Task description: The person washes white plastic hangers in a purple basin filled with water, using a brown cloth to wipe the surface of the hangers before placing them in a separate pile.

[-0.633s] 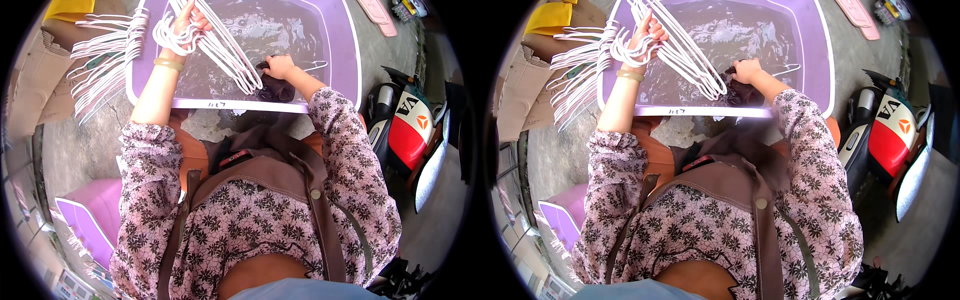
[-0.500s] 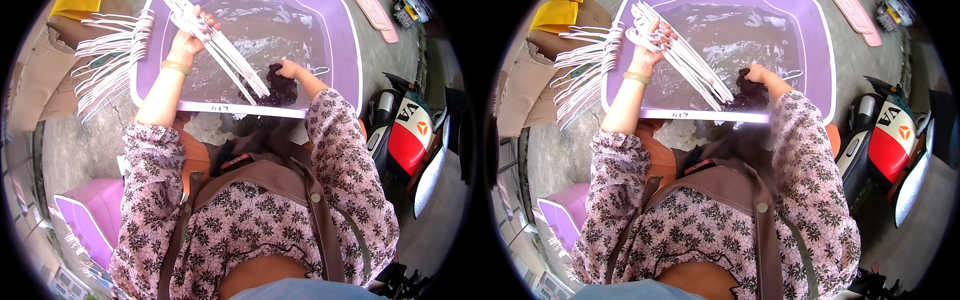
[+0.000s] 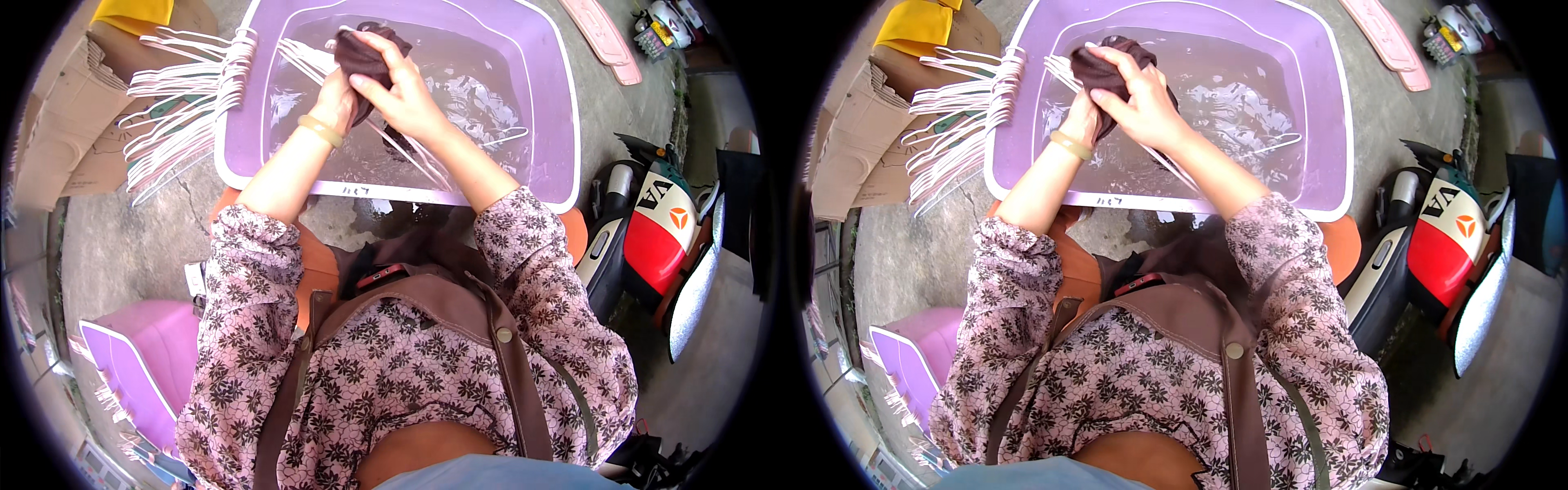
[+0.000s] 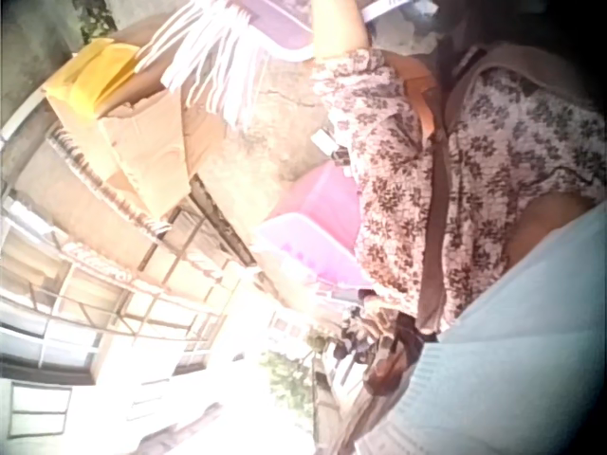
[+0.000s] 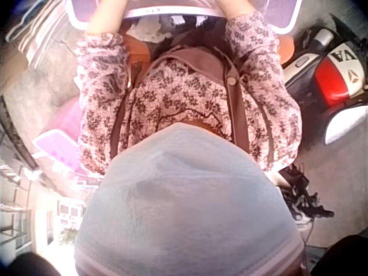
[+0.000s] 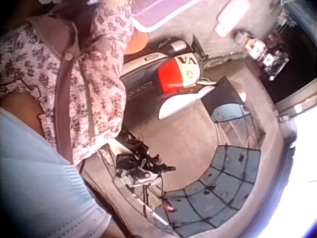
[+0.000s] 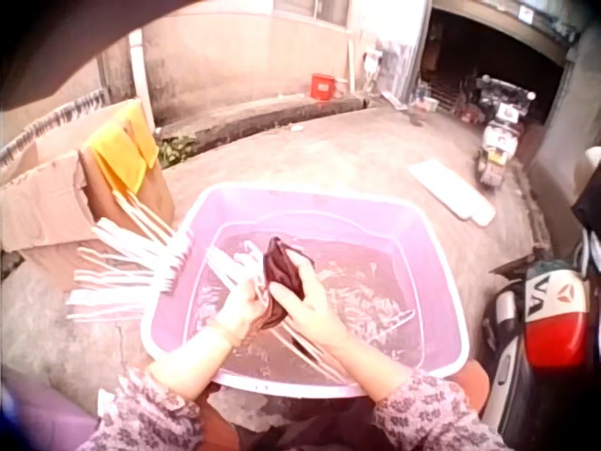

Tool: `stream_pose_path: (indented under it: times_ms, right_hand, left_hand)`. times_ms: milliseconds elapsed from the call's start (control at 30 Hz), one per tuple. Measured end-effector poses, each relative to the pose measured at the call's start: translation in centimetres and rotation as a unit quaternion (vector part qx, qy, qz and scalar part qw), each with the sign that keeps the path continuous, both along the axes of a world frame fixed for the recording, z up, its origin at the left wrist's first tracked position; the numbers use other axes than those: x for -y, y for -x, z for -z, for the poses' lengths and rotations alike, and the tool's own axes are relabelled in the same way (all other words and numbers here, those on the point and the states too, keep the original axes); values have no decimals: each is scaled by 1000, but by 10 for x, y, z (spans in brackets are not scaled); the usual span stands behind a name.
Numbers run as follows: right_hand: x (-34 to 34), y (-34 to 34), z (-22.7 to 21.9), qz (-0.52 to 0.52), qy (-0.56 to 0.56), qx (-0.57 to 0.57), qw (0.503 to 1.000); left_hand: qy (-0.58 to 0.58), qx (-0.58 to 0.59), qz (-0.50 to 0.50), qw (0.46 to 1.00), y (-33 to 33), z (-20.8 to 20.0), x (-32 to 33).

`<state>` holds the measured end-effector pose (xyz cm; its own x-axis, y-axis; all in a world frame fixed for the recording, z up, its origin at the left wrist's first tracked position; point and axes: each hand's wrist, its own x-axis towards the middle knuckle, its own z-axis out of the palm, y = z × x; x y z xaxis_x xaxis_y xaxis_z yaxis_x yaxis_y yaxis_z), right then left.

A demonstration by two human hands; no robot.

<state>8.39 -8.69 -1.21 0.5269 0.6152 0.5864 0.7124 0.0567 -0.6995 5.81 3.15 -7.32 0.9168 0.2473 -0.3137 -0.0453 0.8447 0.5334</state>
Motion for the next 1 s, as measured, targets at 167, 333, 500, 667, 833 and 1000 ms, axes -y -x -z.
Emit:
stream_pose_path:
  times_ms: [167,333,500,667,833,1000]
  right_hand:
    - [-17,-9,2,40,99,48,993]
    - [-19,-19,9,137,137,135,972]
    - [-15,-14,-8,172,102,11,980]
    - [14,-36,-11,167,-187,-378,892]
    - [64,-62,22,273,-149,-310,898]
    - [90,-46,64,54,520,-116,845]
  left_hand:
    - [-23,-69,-21,997,12,20,4]
    - [182,-47,-10,982,5,27,24]
    - [101,18,-22,994,-1,22,32]
    - [-142,3,-17,990,-7,18,20]
    - [-314,115,30,942,0,-11,6]
    - [-273,170,74,944,0,-36,-17]
